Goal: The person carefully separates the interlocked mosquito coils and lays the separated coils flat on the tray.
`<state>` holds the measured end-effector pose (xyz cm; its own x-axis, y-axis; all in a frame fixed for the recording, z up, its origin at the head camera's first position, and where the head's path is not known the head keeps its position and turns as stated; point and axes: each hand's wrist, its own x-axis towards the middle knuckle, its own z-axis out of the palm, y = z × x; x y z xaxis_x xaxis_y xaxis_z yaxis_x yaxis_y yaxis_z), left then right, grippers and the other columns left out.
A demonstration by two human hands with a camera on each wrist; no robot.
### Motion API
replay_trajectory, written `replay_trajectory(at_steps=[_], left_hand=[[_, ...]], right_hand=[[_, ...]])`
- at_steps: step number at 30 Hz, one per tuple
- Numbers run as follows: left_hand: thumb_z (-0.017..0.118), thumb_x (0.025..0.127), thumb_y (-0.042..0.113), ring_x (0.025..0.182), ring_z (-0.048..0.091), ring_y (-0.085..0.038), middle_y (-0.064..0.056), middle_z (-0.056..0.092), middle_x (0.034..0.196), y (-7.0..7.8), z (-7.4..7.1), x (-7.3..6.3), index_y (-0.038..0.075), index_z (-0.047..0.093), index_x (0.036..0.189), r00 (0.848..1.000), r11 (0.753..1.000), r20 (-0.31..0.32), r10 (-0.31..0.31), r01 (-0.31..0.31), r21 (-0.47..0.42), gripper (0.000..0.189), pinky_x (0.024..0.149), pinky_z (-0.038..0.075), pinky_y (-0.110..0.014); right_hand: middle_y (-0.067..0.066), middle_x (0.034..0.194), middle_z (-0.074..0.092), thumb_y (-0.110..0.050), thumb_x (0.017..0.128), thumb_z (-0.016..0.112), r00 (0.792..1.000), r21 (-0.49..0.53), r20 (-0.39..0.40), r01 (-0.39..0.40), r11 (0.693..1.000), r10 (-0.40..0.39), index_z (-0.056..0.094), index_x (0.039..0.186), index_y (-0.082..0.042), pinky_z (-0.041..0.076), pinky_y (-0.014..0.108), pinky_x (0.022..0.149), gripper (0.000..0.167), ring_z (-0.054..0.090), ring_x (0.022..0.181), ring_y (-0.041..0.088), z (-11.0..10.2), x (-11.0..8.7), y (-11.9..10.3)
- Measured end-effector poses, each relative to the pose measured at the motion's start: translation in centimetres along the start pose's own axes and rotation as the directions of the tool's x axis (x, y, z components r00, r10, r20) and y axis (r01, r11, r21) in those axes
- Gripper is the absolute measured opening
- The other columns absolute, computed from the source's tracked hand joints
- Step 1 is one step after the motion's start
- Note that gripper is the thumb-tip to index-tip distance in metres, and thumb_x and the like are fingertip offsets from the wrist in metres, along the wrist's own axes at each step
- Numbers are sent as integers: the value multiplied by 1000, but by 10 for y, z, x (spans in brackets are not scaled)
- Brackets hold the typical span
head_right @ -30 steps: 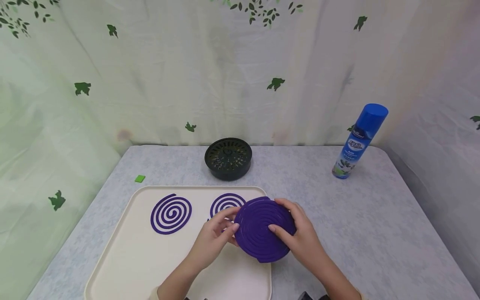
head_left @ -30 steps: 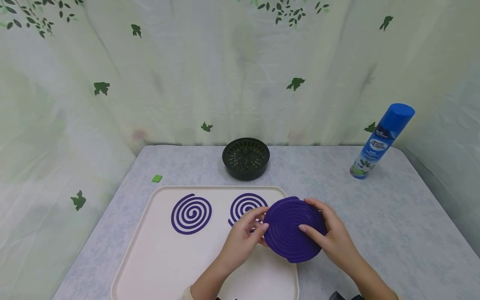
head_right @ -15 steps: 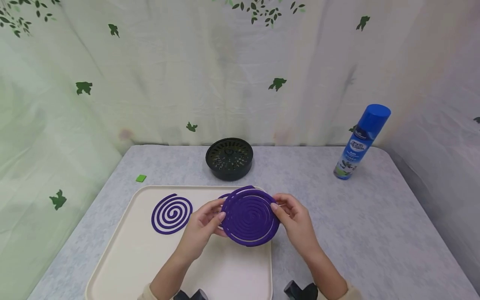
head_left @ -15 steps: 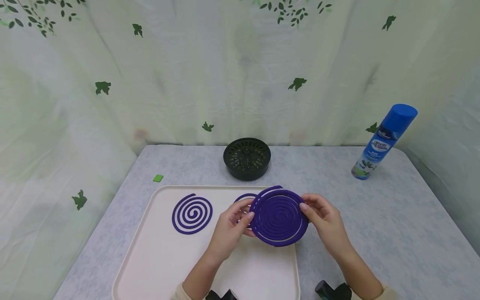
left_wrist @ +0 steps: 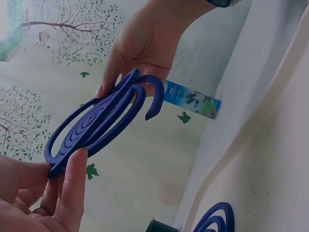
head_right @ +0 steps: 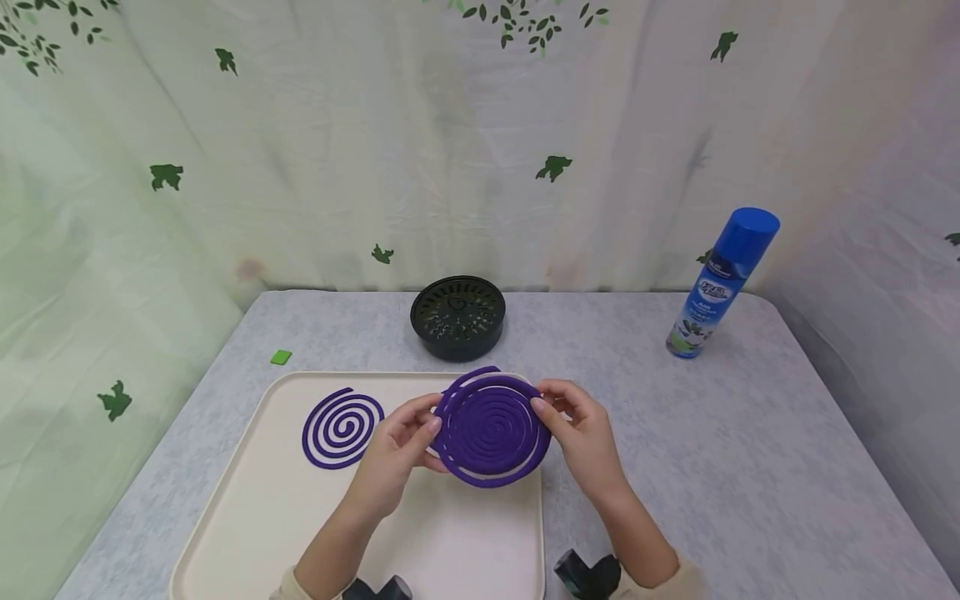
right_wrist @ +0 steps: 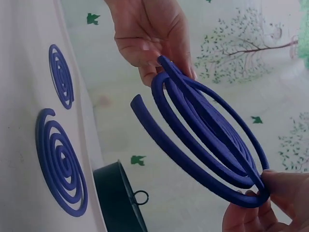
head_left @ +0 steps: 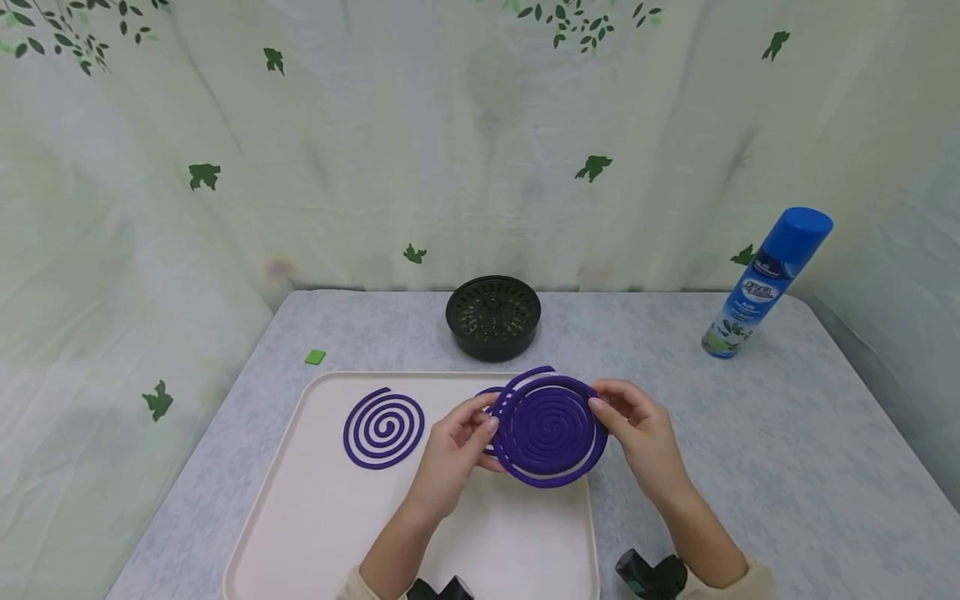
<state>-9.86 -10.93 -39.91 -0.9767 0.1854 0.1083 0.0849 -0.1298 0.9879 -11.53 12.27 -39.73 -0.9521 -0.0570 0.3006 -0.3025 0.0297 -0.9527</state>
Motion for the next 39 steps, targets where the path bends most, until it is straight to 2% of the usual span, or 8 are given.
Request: replay_trajectory(at_steps=[7,12,23,25,28,31,33,39], left_hand=[[52,90,5,72,56,-16,-13,47,86,2,-3,0,-1,52,119,1000,999,-11,-19,19,-43,29,52,55,-38],[53,90,5,72,55,-15,-12,47,85,1,-4,0,-2,52,119,1000,998,-8,-30,29,-60,29,51,55,-38],[54,90,9,76,57,-17,-12,48,87,4,-6,0,-2,51,120,999,996,26,-48,49,-68,32,54,55,-39],[54,90,10,77,57,-17,-13,48,88,4,-6,-1,-2,51,120,999,997,26,-44,45,-61,32,55,55,-39],[55,90,10,78,56,-18,-14,49,91,5,-6,-1,-2,50,120,999,998,25,-27,28,-54,33,56,55,-39],[55,90,9,81,57,-19,-16,50,97,5,-5,-1,-3,50,120,1000,998,25,-14,15,-57,33,57,55,-39],[55,90,9,84,57,-21,-18,51,102,4,-5,-1,-3,50,120,1000,998,24,-9,11,-63,33,58,55,-39],[55,90,8,87,57,-23,-20,52,108,4,-4,-1,-2,51,120,1000,998,10,-6,6,-59,32,58,55,-38]], right_hand=[[9,92,56,2,86,57,986,-53,68,154,987,-150,59,103,3,51,20,63,17,52,81,15,-2,3,3],[8,92,56,7,83,59,971,-67,106,221,973,-214,60,101,2,53,24,62,20,52,82,15,-5,3,6],[10,92,57,18,78,57,914,-31,147,386,922,-378,61,100,3,52,20,61,27,52,81,14,-8,3,11],[11,91,58,21,76,56,913,-45,142,392,919,-383,60,99,4,51,19,59,29,52,80,14,-7,3,8],[10,89,59,21,76,56,928,-111,128,365,924,-351,60,98,5,49,19,54,28,51,79,11,-3,2,-3],[10,90,59,18,78,57,945,-192,122,322,927,-303,59,98,4,48,18,57,24,51,80,9,1,-1,-17],[10,90,59,16,79,57,949,-219,119,312,924,-292,58,98,5,49,19,60,22,51,81,9,3,-2,-21],[11,90,59,15,78,58,950,-209,99,312,927,-298,58,100,3,49,19,64,25,54,81,13,5,-2,-10]])
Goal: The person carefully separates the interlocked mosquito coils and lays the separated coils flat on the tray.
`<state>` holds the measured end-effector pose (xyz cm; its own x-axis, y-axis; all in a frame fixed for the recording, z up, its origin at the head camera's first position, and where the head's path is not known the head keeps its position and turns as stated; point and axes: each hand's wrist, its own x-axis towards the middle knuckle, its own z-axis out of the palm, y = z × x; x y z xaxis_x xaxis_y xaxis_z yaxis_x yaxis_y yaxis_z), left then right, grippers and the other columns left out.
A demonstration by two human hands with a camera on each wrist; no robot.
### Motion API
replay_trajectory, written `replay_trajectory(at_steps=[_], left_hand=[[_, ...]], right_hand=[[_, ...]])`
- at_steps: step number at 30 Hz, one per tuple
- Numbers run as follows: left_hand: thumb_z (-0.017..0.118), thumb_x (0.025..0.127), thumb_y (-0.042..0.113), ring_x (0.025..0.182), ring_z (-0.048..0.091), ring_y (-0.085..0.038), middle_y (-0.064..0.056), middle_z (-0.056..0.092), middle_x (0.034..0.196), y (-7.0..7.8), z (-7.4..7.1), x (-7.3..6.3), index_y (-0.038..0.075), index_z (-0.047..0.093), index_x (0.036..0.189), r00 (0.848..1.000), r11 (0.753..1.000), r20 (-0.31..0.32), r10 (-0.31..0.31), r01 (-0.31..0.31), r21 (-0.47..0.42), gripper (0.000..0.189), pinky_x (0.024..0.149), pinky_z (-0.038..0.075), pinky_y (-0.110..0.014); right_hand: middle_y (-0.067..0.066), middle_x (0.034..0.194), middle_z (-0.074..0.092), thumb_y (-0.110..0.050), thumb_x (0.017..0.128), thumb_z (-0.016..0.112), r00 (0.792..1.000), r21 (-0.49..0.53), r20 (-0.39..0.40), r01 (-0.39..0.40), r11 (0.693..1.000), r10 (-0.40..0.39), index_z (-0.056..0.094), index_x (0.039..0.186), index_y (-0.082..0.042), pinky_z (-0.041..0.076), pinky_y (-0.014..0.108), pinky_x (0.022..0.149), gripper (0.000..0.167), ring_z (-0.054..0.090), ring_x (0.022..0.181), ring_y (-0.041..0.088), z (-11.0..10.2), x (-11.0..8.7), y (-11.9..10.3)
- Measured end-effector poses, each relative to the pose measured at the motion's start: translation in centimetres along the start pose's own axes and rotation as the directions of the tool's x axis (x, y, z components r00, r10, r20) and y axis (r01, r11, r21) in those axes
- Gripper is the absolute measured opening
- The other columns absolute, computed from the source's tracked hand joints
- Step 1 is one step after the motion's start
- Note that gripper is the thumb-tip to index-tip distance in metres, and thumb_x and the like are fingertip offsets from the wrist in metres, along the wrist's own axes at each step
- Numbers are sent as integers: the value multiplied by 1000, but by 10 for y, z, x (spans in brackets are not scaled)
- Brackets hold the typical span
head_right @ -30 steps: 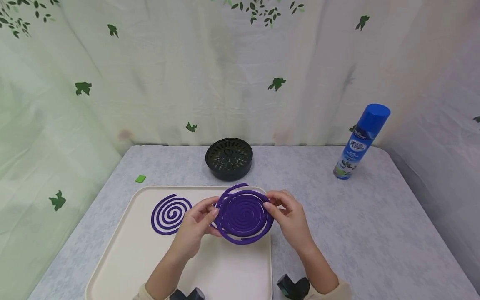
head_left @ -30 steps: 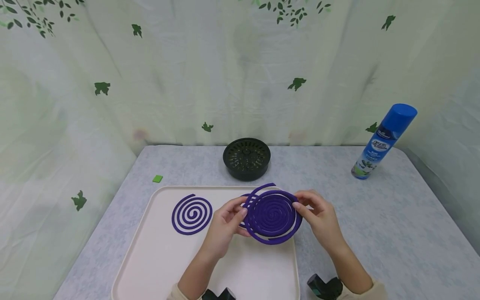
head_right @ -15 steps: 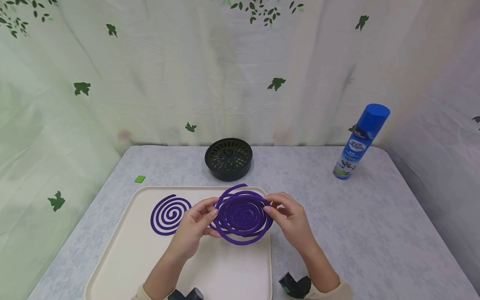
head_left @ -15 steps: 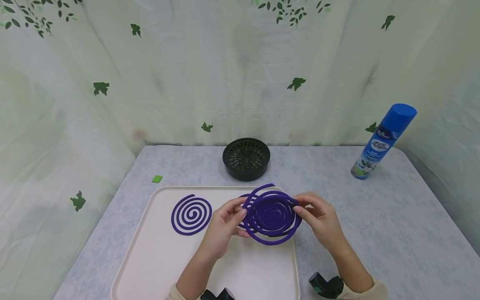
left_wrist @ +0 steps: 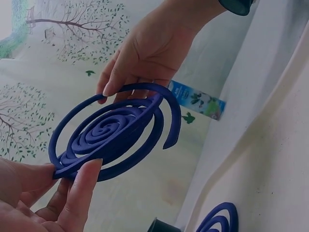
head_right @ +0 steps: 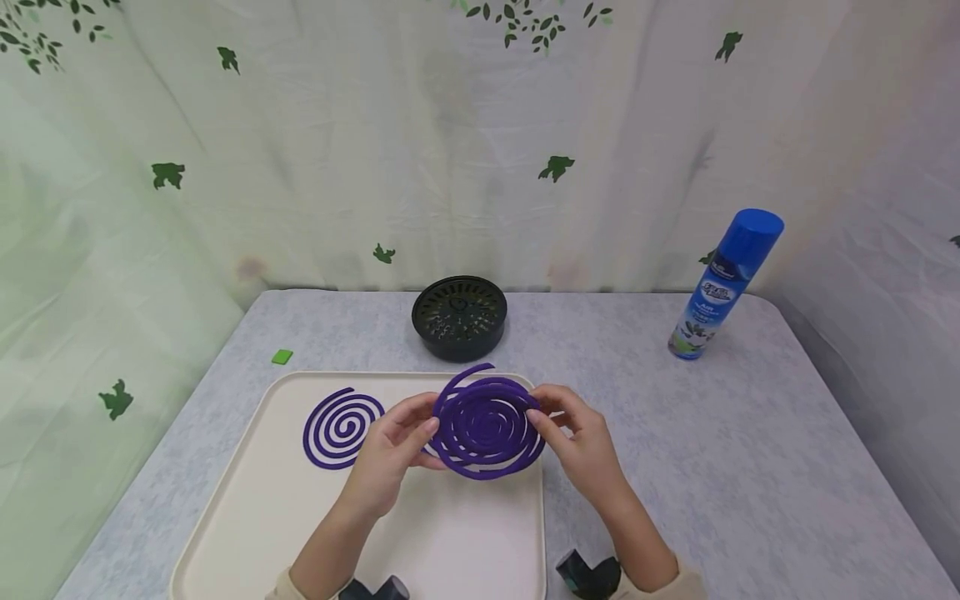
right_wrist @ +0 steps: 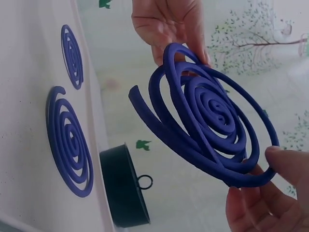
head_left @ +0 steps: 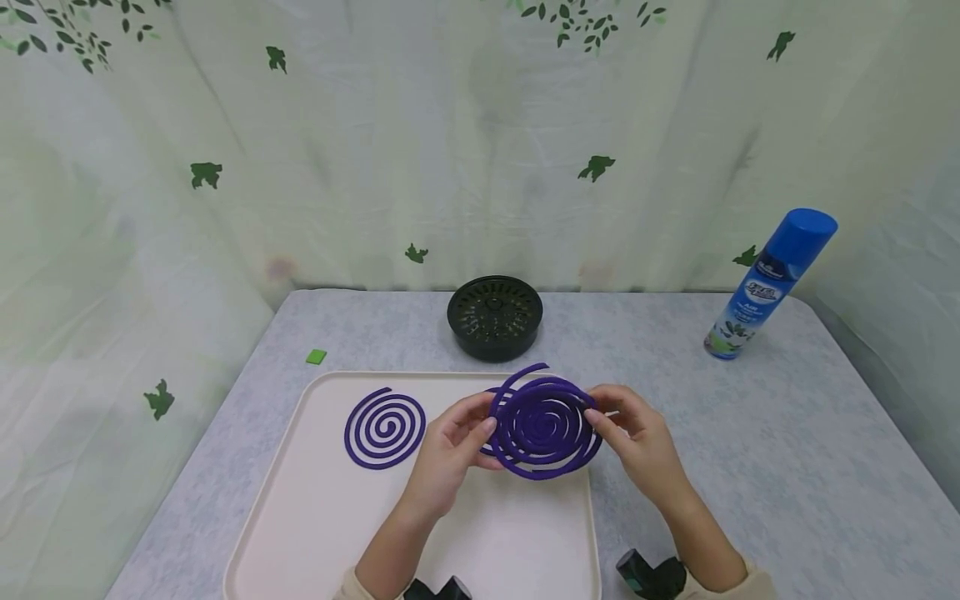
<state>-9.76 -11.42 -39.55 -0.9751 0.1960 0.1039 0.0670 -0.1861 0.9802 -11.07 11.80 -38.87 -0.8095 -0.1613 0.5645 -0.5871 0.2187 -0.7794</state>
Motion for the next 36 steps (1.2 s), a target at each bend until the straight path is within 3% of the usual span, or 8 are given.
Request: replay_trajectory(at_steps=[8,13,20,29,36], left_hand=[[55,90,9,85,58,-23,-17,55,108,-1,2,0,0,53,119,1000,1000,-2,7,-6,28,31,58,55,-39],[56,89,10,85,58,-23,-15,56,107,-2,3,0,1,55,118,1000,998,-6,18,-18,52,30,58,55,-40],[56,89,11,84,57,-22,-15,56,105,-5,4,0,1,54,119,999,995,-12,43,-42,86,31,59,55,-40],[56,89,8,82,58,-22,-15,55,106,-6,4,1,2,55,117,999,998,-22,48,-47,44,29,58,55,-40],[56,89,10,81,59,-24,-15,54,110,-7,2,1,3,56,117,998,998,-32,45,-44,33,29,57,55,-40]], right_hand=[[0,91,62,-3,83,62,983,-73,23,-180,981,182,61,103,-5,52,21,65,20,57,80,11,-2,-5,13],[0,87,62,-8,85,62,968,-88,60,-239,967,245,63,98,-4,54,24,63,14,58,77,14,-3,-5,10],[3,87,64,-10,88,57,947,-135,131,-275,952,292,58,101,-10,54,24,63,13,61,77,14,-4,-4,9],[7,84,63,-9,89,56,943,55,139,-313,948,303,58,105,-4,55,29,59,17,61,70,17,-3,-5,11],[13,91,63,-10,87,59,909,124,192,-395,910,369,57,106,0,55,30,63,22,61,75,19,-4,-5,12]])
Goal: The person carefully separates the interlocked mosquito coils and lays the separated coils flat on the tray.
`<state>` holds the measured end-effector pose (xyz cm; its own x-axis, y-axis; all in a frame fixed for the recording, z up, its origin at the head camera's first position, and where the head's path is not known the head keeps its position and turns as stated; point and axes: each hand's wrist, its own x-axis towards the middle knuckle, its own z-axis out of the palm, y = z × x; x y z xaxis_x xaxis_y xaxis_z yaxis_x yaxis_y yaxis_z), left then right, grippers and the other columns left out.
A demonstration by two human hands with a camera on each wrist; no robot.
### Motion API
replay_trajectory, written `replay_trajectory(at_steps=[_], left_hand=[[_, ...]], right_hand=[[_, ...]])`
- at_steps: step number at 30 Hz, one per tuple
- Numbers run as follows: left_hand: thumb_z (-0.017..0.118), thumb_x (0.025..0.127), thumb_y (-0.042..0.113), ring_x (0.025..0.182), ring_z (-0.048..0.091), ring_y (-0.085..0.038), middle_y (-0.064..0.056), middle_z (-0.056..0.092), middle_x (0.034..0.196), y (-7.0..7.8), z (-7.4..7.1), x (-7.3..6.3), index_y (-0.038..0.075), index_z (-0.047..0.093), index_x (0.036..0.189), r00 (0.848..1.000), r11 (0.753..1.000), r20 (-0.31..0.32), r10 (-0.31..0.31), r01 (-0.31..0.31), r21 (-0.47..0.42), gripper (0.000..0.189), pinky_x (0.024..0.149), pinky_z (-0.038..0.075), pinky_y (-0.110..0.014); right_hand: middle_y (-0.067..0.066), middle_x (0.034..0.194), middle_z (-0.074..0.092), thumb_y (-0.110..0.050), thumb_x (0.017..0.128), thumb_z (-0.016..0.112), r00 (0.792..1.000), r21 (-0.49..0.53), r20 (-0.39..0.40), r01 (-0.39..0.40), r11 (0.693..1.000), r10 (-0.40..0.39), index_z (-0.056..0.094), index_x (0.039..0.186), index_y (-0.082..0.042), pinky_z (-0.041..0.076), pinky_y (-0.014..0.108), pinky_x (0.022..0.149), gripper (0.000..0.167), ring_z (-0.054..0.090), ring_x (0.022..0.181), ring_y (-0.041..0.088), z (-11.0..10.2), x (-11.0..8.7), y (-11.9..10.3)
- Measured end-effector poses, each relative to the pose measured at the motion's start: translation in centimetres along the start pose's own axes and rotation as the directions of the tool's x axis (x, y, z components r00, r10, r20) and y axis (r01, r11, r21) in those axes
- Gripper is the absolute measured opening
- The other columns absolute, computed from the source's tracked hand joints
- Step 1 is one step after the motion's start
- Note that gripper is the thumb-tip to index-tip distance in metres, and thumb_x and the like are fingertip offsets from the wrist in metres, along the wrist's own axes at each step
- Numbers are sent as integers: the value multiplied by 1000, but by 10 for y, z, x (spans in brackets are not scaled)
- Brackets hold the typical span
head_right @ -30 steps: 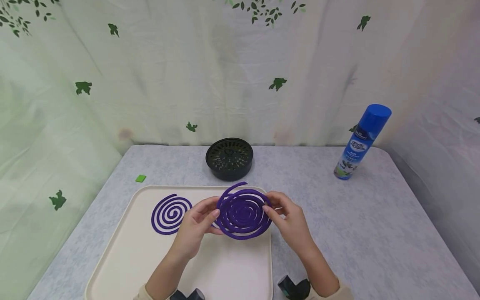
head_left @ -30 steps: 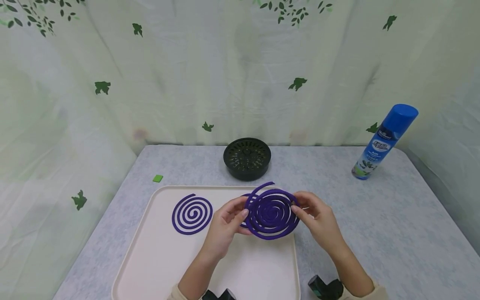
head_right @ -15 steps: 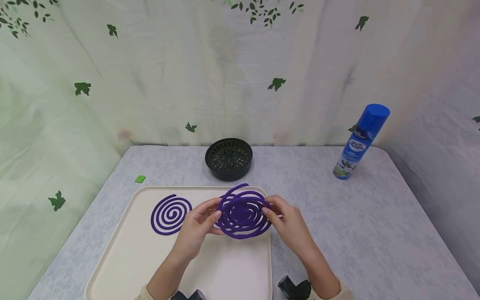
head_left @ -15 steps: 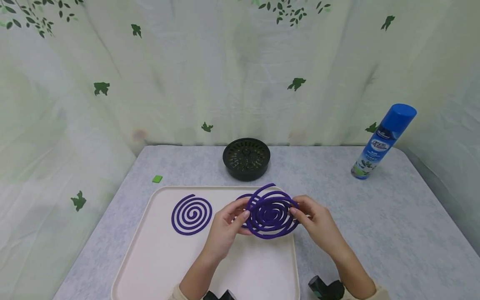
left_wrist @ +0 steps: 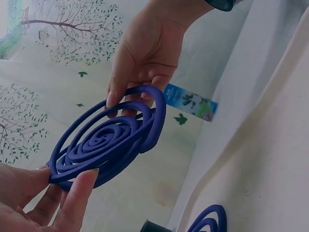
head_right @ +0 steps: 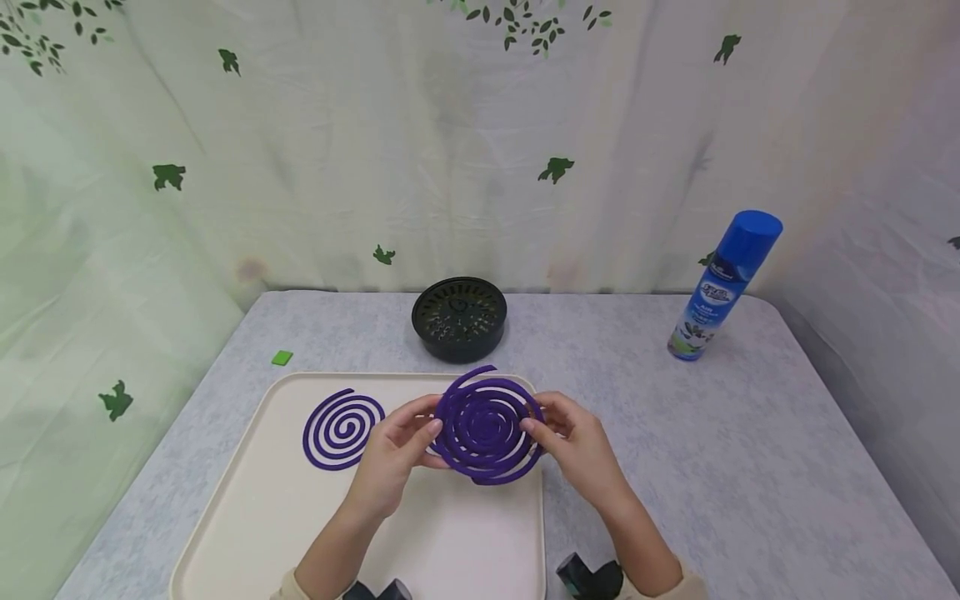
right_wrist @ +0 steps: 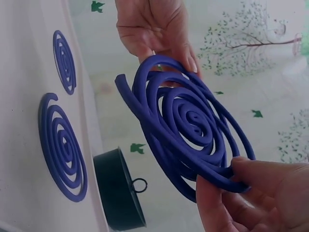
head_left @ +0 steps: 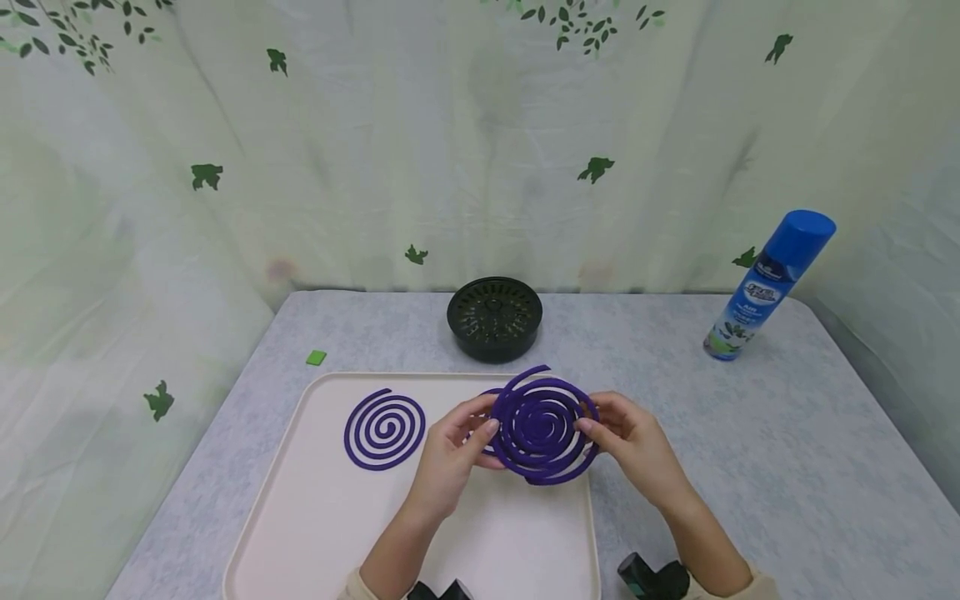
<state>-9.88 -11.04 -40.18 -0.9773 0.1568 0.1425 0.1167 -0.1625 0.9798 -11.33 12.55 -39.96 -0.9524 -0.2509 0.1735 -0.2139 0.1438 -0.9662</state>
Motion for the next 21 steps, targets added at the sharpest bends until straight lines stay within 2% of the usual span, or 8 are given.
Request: replay_trajectory(at_steps=[6,9,14,21], left_hand=[[56,89,10,79,59,-23,-17,54,107,-1,1,0,2,55,118,1000,1000,-7,5,-5,3,30,56,54,-40],[56,89,8,79,58,-23,-17,53,107,-1,1,1,1,55,118,1000,1000,-13,11,-11,10,29,55,54,-40],[54,89,5,79,57,-22,-16,51,105,-2,1,1,2,56,117,999,999,-26,22,-21,26,28,54,54,-40],[53,90,4,81,56,-21,-17,50,104,-3,1,2,2,55,117,999,1000,-41,-1,2,25,27,57,54,-42]], right_hand=[[14,82,62,-12,88,59,997,44,-22,-71,997,72,61,95,6,54,34,66,20,60,73,17,2,1,1],[15,79,61,-12,88,58,995,101,-44,-84,991,89,60,93,8,54,37,64,21,59,68,17,4,1,0],[15,77,61,-11,88,57,992,151,-48,-109,982,118,59,93,10,55,36,61,22,59,63,17,5,1,0],[18,86,60,-11,89,56,994,148,-47,-91,985,99,58,97,8,54,36,67,21,60,75,18,8,1,0]])
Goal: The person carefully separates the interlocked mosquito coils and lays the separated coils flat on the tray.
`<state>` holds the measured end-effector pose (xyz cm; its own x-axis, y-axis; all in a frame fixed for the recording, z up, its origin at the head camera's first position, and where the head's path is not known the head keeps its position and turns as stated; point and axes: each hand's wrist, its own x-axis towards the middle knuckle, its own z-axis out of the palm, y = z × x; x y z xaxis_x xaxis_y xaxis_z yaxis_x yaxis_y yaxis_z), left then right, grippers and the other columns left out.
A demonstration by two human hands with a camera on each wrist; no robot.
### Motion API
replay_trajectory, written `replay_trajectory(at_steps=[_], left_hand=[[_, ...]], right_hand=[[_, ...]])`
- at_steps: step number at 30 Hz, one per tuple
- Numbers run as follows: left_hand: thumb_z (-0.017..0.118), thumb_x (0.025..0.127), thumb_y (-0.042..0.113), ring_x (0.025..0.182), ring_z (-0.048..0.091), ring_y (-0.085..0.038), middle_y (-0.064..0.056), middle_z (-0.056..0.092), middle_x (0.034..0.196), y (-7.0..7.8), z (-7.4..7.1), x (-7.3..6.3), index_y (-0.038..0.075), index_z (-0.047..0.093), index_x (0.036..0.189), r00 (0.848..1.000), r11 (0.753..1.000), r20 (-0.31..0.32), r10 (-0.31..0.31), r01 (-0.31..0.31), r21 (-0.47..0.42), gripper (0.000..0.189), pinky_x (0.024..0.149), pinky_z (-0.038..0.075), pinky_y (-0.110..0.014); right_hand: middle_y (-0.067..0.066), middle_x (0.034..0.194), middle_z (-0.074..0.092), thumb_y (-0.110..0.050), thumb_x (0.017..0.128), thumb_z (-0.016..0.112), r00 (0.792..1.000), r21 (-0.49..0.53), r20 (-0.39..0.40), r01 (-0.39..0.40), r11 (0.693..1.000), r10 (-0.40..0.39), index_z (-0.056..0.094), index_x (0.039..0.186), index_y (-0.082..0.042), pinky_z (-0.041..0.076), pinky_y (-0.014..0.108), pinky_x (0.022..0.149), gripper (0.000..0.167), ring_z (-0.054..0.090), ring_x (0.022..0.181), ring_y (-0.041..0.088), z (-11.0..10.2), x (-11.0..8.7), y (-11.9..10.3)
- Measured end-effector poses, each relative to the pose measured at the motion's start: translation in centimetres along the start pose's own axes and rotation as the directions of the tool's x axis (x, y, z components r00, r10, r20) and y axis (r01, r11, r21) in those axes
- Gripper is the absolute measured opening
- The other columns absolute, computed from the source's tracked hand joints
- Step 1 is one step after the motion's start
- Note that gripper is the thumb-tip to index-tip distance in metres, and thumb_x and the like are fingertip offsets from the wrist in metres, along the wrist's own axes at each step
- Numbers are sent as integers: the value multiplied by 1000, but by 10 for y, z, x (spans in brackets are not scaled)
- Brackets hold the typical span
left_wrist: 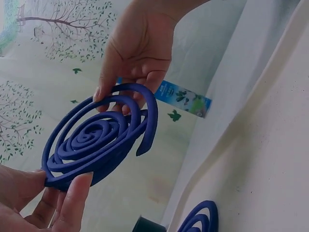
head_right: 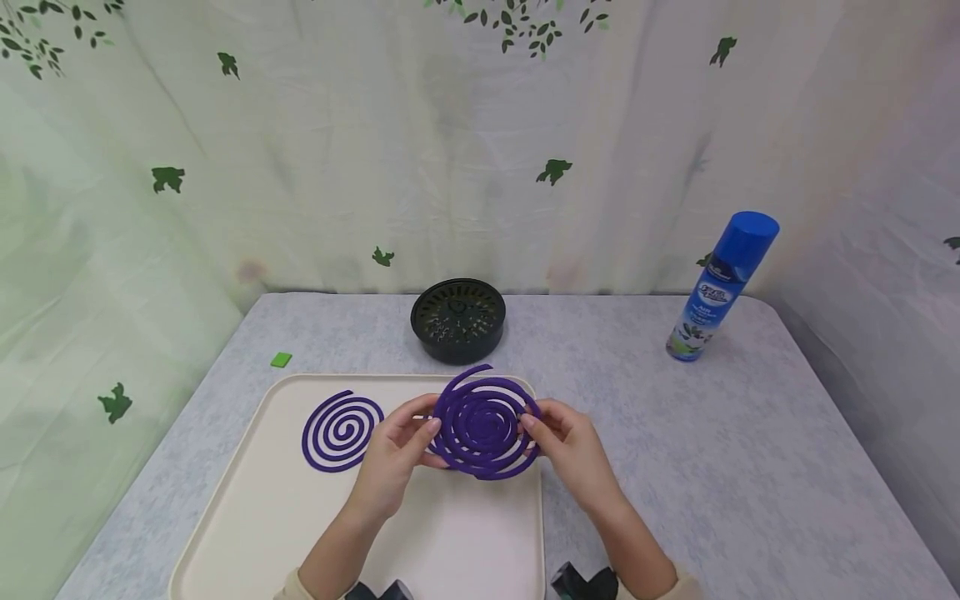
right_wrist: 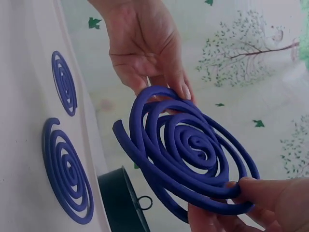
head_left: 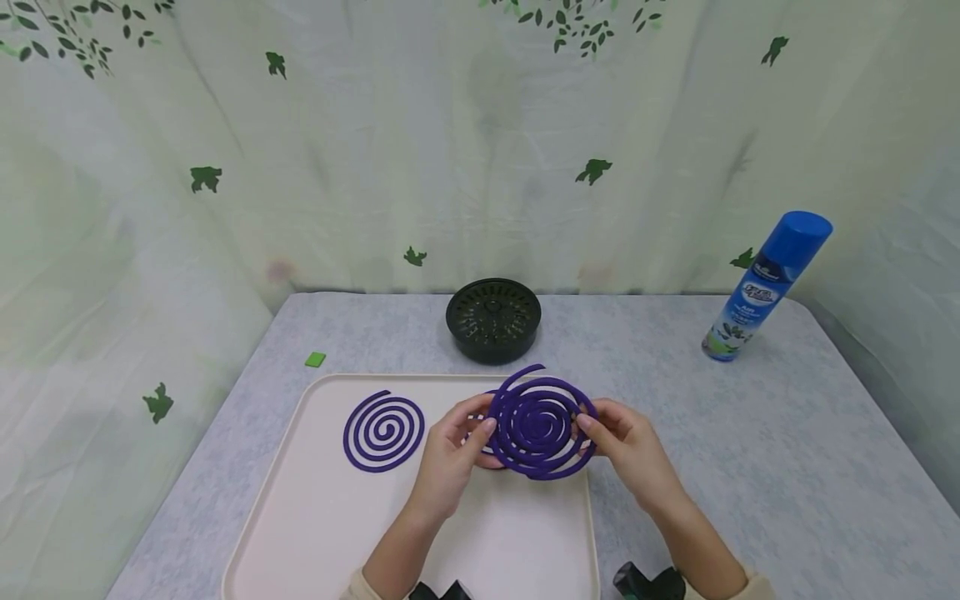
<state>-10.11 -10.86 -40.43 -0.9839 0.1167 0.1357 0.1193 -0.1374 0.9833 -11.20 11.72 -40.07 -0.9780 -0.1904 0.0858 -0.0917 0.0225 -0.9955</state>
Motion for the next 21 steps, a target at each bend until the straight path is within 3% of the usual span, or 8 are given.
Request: replay_trajectory(at_steps=[8,16,21], left_hand=[[53,90,5,81,55,-20,-17,51,104,0,-1,0,1,54,118,999,1000,-32,-14,13,-13,28,56,55,-39],[53,90,7,81,55,-20,-17,52,100,1,-1,0,2,54,119,999,999,-31,-35,34,-2,29,57,55,-37],[53,91,7,80,56,-19,-17,53,101,1,-1,0,2,54,119,999,1000,-34,-22,22,5,29,57,55,-36]], right_hand=[[19,97,56,-6,86,60,999,113,55,-7,994,1,53,101,10,54,35,70,23,63,76,20,3,1,4],[8,90,64,-2,85,60,998,140,30,-55,989,51,53,104,17,54,32,69,28,62,77,14,6,0,6],[10,89,64,-4,86,59,997,142,28,-72,987,69,53,104,15,54,33,69,27,62,77,14,8,0,6]])
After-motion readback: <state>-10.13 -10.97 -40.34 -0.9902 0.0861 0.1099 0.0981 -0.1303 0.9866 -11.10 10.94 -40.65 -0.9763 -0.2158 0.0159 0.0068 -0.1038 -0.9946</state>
